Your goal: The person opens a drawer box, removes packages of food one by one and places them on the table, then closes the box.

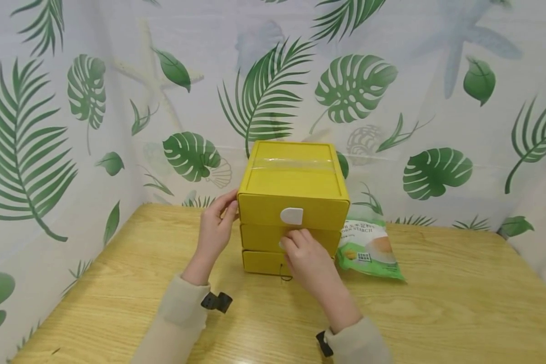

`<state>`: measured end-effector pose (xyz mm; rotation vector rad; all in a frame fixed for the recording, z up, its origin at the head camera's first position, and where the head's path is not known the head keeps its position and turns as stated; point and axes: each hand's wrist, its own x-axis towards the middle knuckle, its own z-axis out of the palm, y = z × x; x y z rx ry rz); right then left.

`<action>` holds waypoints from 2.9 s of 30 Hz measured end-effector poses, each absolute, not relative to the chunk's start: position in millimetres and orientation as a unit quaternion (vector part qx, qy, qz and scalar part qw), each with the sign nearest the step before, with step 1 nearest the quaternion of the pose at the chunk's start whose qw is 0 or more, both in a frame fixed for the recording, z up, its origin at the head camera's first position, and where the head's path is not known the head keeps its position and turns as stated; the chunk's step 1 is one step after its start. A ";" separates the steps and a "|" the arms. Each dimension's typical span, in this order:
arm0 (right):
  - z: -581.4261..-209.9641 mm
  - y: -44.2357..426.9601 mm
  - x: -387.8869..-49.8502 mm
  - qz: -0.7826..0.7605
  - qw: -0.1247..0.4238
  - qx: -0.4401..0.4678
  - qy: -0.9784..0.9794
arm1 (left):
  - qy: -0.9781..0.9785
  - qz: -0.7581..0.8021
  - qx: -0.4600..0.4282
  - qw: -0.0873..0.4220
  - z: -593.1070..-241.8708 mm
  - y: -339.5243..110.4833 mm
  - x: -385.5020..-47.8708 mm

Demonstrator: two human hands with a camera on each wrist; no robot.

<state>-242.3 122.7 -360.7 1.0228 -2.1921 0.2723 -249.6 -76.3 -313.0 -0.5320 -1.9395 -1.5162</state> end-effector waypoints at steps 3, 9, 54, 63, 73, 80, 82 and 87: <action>-360.6 121.6 -242.2 0.107 0.348 0.388 -0.847 | -0.733 -0.571 -0.202 0.309 -313.1 -76.1 -249.9; -358.4 119.0 -240.8 0.112 0.355 0.385 -0.845 | -0.733 -0.571 -0.203 0.308 -311.6 -75.8 -249.1; -346.0 120.3 -184.8 0.123 0.360 0.446 -0.810 | -0.729 -0.578 -0.203 0.304 -320.3 -77.3 -256.5; -343.3 119.0 -172.1 0.098 0.370 0.451 -0.806 | -0.725 -0.578 -0.214 0.307 -337.9 -80.0 -274.1; -341.6 123.3 -159.7 0.093 0.335 0.465 -0.814 | -0.724 -0.582 -0.212 0.305 -336.4 -79.4 -273.3; -341.2 125.0 -152.8 0.079 0.330 0.470 -0.815 | -0.731 -0.574 -0.209 0.304 -316.5 -76.2 -252.3; -340.9 125.4 -150.4 0.076 0.323 0.470 -0.818 | -0.730 -0.574 -0.210 0.305 -313.6 -75.8 -249.4; -341.5 126.3 -146.0 0.073 0.316 0.477 -0.817 | -0.730 -0.576 -0.207 0.303 -312.7 -75.6 -249.0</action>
